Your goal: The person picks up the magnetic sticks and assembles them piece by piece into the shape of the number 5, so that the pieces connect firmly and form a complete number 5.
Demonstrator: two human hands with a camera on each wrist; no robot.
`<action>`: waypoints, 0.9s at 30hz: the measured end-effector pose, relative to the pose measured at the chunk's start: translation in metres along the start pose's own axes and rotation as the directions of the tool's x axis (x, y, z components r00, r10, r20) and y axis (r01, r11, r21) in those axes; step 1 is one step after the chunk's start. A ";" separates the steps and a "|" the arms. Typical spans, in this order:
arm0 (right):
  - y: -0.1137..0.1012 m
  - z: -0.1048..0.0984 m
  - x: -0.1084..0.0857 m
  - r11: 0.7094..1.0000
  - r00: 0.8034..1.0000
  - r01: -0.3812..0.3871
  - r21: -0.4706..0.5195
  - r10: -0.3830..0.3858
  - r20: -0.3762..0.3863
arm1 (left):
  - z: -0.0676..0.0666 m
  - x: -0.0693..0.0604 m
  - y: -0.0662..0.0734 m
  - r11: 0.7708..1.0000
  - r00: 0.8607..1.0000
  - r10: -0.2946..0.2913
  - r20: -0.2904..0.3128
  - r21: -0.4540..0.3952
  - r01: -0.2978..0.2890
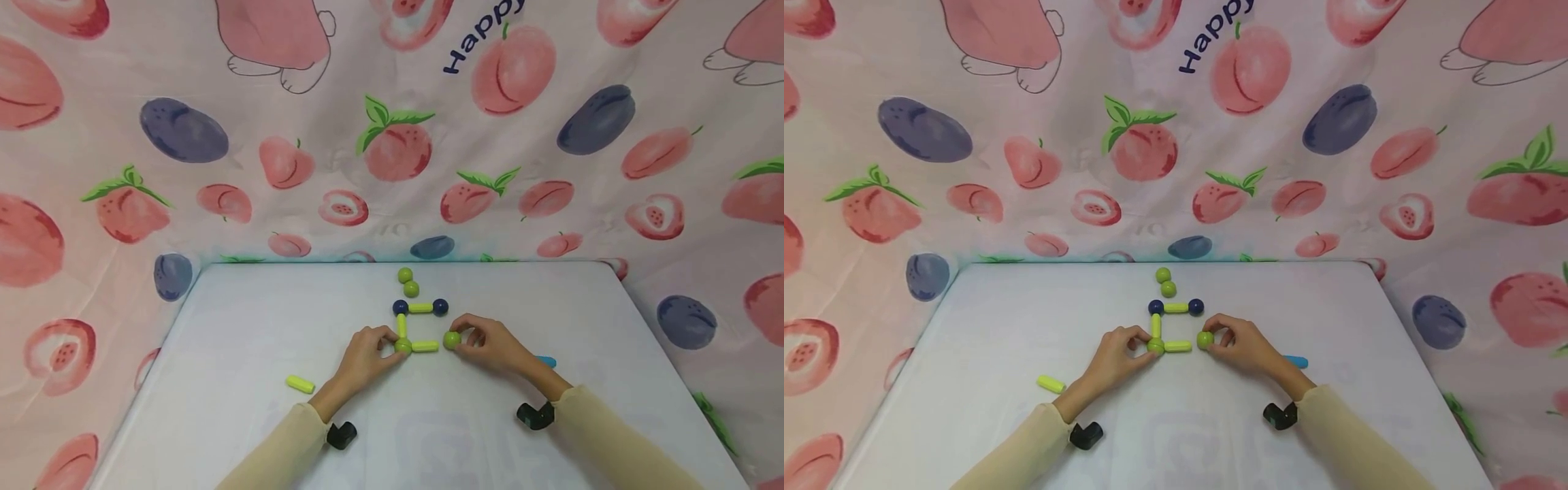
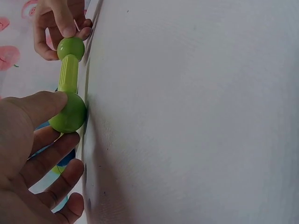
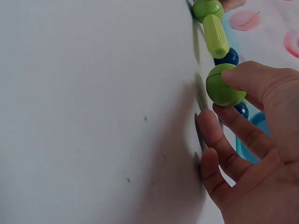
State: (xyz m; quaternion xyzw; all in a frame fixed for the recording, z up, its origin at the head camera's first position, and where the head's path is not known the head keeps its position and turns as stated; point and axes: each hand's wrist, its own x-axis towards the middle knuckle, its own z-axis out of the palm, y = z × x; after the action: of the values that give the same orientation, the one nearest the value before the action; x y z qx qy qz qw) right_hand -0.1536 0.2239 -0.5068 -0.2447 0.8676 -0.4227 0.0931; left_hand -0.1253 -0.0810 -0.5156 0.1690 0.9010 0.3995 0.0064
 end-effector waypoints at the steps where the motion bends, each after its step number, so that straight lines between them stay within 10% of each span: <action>1: 0.000 0.002 -0.001 1.000 1.000 0.001 -0.002 -0.001 -0.003 | 0.000 0.000 0.000 1.000 1.000 0.001 -0.001 -0.001 -0.001; 27: -0.007 0.013 -0.004 0.999 1.000 -0.017 -0.030 0.017 0.001 | 0.001 0.002 0.003 1.000 1.000 0.006 -0.006 0.011 -0.006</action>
State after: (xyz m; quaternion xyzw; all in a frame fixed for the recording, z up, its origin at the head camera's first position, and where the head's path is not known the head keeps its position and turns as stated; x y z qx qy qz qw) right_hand -0.1433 0.2132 -0.5094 -0.2390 0.8758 -0.4087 0.0936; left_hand -0.1267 -0.0781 -0.5137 0.1704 0.9026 0.3953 0.0015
